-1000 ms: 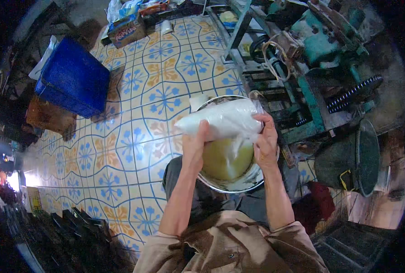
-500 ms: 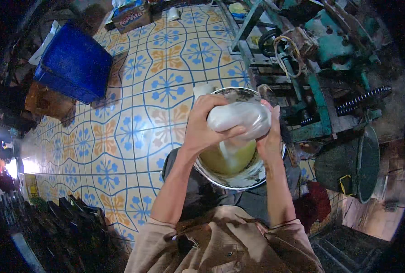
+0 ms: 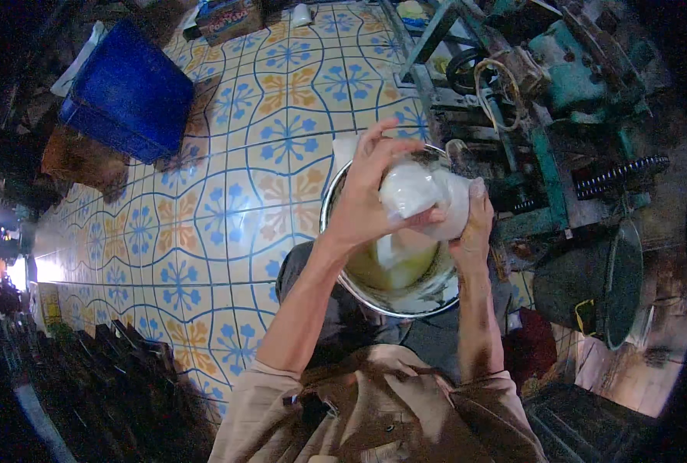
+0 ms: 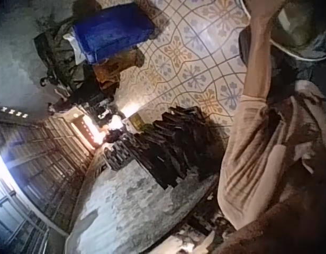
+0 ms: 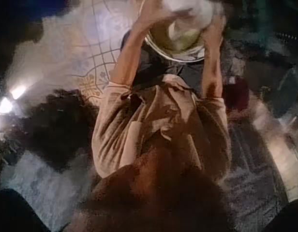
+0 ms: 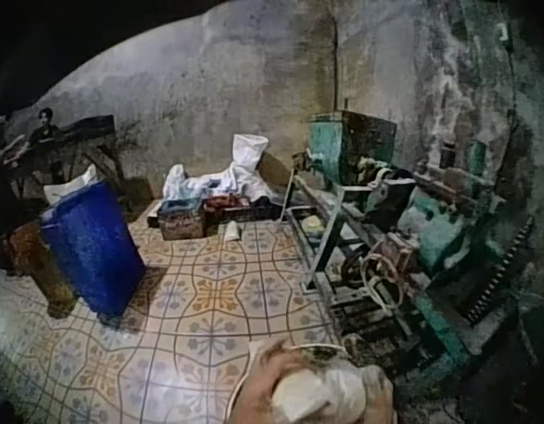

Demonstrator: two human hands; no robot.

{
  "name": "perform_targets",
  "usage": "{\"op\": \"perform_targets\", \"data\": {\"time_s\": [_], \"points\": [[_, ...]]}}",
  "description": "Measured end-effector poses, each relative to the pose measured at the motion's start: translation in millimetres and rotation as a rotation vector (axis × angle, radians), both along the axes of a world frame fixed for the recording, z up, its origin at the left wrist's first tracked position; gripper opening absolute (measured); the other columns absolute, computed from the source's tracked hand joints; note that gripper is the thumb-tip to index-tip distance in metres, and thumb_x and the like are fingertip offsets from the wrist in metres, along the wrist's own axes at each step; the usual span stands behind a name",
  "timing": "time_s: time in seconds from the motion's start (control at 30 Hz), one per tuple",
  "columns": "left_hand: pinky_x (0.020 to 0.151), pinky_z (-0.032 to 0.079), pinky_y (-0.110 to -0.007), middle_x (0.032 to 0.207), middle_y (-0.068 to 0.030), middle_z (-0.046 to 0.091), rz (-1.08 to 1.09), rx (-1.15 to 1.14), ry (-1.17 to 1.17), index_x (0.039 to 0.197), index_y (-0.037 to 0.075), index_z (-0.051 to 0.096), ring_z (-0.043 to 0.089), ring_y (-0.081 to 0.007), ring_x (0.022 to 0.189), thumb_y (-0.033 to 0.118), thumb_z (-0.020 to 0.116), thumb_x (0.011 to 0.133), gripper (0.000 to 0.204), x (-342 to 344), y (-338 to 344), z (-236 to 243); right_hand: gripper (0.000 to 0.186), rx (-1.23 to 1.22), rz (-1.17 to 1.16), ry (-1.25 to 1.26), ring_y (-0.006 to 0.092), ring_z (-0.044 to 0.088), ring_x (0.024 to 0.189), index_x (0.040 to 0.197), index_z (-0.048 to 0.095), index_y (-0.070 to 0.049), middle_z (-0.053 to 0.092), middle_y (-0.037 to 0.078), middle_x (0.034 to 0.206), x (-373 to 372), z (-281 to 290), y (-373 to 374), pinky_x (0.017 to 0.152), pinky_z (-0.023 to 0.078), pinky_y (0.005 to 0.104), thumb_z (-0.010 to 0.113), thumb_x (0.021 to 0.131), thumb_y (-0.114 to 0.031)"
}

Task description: The person cracks several eggs into a bucket containing liquid, adds a bag of white powder and a bag of yellow powder, and mixes the ingredients together by hand. They also add a scoop of water from a larger container during the mixing process.

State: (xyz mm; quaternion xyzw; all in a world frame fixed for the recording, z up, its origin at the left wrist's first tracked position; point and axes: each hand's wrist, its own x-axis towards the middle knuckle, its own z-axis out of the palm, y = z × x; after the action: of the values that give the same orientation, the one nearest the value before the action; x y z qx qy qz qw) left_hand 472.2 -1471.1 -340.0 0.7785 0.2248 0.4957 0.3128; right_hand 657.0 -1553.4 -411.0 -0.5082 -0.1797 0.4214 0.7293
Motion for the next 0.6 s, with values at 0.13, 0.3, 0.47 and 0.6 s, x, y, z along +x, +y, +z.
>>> {"op": "perform_targets", "data": {"time_s": [0.13,0.3,0.47,0.6], "points": [[0.11,0.03,-0.045,0.132,-0.0171,0.051,0.13,-0.317,-0.144,0.128,0.008,0.052,0.027,-0.0363,0.14,0.039,0.092,0.051,0.093,9,-15,5,0.04,0.071,0.006,0.0,0.0179,0.061,0.093,0.109,0.057,-0.007,0.061,0.006,0.104,-9,11,-6,0.081,0.051,0.0346,0.06,0.092,-0.043],[0.093,0.046,-0.033,0.113,-0.0103,0.063,0.046,-0.452,-0.152,0.121,0.006,0.058,0.06,-0.0202,0.105,0.027,0.082,0.07,0.061,10,-13,-3,0.034,0.082,0.08,-0.102,0.0176,0.06,0.091,0.107,0.057,-0.006,0.061,0.006,0.102,-6,12,-13,0.081,0.051,0.0337,0.055,0.096,-0.038],[0.089,0.048,-0.032,0.109,-0.0081,0.065,-0.055,-0.326,-0.175,0.116,0.004,0.061,0.061,-0.0182,0.1,0.018,0.07,0.077,0.042,11,-12,-2,0.031,0.048,-0.038,-0.856,0.0153,0.057,0.093,0.111,0.058,-0.004,0.06,0.005,0.103,4,-1,-5,0.084,0.048,0.0311,0.049,0.1,-0.032],[0.088,0.048,-0.033,0.105,-0.0089,0.066,-0.203,-0.18,-0.128,0.111,0.003,0.063,0.063,-0.0205,0.097,0.015,0.07,0.074,0.04,16,-13,12,0.032,0.047,0.152,-0.239,0.0151,0.057,0.096,0.114,0.057,-0.005,0.06,0.005,0.105,3,0,-5,0.085,0.047,0.0307,0.052,0.098,-0.033]]}}
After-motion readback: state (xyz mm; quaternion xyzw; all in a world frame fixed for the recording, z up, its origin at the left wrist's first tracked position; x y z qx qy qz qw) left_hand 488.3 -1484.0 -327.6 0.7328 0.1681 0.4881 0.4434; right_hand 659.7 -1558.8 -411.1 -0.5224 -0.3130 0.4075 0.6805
